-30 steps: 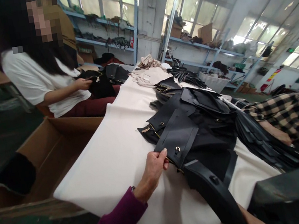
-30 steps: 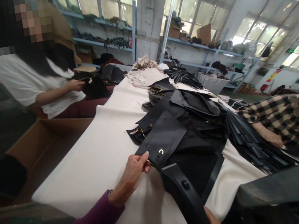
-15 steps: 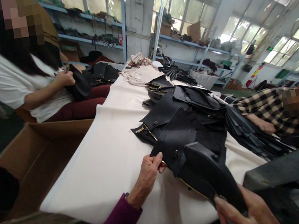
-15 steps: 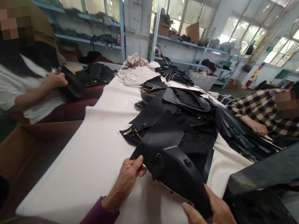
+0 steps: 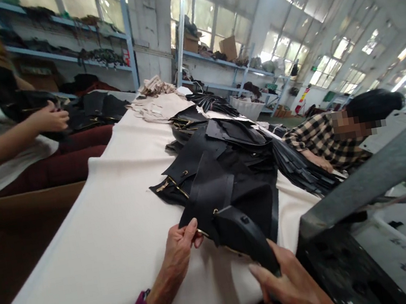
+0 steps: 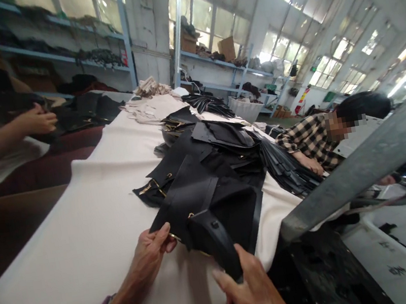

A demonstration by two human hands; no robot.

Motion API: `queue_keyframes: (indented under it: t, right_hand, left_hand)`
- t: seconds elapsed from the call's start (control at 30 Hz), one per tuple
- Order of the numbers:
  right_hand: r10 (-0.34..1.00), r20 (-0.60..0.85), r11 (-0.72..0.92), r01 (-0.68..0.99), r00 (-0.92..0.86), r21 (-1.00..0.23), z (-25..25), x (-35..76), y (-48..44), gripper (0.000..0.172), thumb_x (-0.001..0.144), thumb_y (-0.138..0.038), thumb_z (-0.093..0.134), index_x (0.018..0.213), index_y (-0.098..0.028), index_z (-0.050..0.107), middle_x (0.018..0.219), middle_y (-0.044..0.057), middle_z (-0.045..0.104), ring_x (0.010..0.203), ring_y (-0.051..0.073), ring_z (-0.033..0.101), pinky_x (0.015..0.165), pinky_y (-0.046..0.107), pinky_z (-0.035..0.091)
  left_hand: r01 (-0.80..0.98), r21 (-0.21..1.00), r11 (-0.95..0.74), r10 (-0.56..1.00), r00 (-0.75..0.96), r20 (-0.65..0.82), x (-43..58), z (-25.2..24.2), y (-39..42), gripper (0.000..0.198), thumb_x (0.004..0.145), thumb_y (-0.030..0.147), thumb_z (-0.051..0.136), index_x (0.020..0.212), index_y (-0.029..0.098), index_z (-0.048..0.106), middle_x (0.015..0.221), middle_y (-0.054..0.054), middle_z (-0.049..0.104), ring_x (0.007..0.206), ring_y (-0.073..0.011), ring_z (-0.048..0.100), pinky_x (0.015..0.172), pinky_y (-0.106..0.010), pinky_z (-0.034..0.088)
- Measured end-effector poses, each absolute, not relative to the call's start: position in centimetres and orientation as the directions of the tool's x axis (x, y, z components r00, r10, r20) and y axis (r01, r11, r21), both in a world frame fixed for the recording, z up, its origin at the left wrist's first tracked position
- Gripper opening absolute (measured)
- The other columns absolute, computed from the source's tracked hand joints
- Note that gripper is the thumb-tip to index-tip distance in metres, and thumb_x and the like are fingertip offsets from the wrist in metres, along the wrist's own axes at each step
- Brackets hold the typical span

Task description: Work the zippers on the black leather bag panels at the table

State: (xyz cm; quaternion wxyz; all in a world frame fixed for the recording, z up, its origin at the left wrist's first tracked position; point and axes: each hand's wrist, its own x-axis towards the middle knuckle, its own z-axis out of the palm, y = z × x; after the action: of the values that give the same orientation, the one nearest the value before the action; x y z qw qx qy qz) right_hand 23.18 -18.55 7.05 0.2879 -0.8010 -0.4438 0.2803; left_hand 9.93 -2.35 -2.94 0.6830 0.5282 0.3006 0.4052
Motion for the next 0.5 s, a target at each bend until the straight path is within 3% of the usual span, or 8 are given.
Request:
queue_keyframes:
  t: [0.1, 0.2, 0.33, 0.5]
  right_hand:
    - [0.873, -0.141, -0.413, 0.552, 0.468, -0.724, 7.6, 25.2, -18.2, 0.025, 0.088, -0.039, 0.046, 0.074, -0.020, 0.052, 0.054, -0.005, 0.055, 0.054, 0.015, 0.059, 0.056, 0.025, 0.045]
    - [0.889, -0.165, -0.400, 0.551, 0.426, -0.732, 8.2, 26.4, -18.7, 0.024, 0.088, -0.039, 0.046, 0.072, -0.021, 0.050, 0.053, -0.006, 0.053, 0.051, 0.014, 0.055, 0.053, 0.025, 0.043]
    - [0.902, -0.265, -0.418, 0.533, 0.341, -0.736, 8.6, 25.8, -19.6, 0.016, 0.086, -0.035, 0.050, 0.088, -0.019, 0.053, 0.055, -0.008, 0.053, 0.052, 0.013, 0.057, 0.053, 0.022, 0.045]
    - [0.872, -0.310, -0.475, 0.497, 0.380, -0.726, 8.1, 24.6, -18.7, 0.041, 0.081, -0.041, 0.055, 0.113, -0.016, 0.049, 0.077, 0.000, 0.061, 0.058, 0.016, 0.063, 0.057, 0.025, 0.050]
  left_hand:
    - [-0.207, 0.975, 0.083, 0.886, 0.463, 0.023, 9.9, -3.0, -2.4, 0.045, 0.081, 0.039, 0.053, 0.042, 0.017, 0.047, 0.046, 0.000, 0.046, 0.052, -0.0113, 0.043, 0.056, -0.023, 0.033]
    - [-0.212, 0.970, 0.121, 0.911, 0.412, -0.023, 10.4, -2.4, -2.6, 0.032, 0.075, 0.037, 0.061, 0.051, 0.015, 0.058, 0.057, -0.002, 0.058, 0.061, -0.0142, 0.052, 0.064, -0.024, 0.040]
    - [-0.245, 0.963, 0.115, 0.908, 0.419, -0.002, 11.4, -1.7, -2.6, 0.026, 0.070, 0.038, 0.066, 0.079, 0.014, 0.068, 0.074, -0.005, 0.067, 0.083, -0.0202, 0.059, 0.085, -0.029, 0.042]
    - [-0.166, 0.985, 0.048, 0.911, 0.411, 0.025, 11.4, -2.7, -2.4, 0.033, 0.069, 0.038, 0.065, 0.090, 0.013, 0.068, 0.078, -0.005, 0.068, 0.085, -0.0219, 0.060, 0.089, -0.032, 0.041]
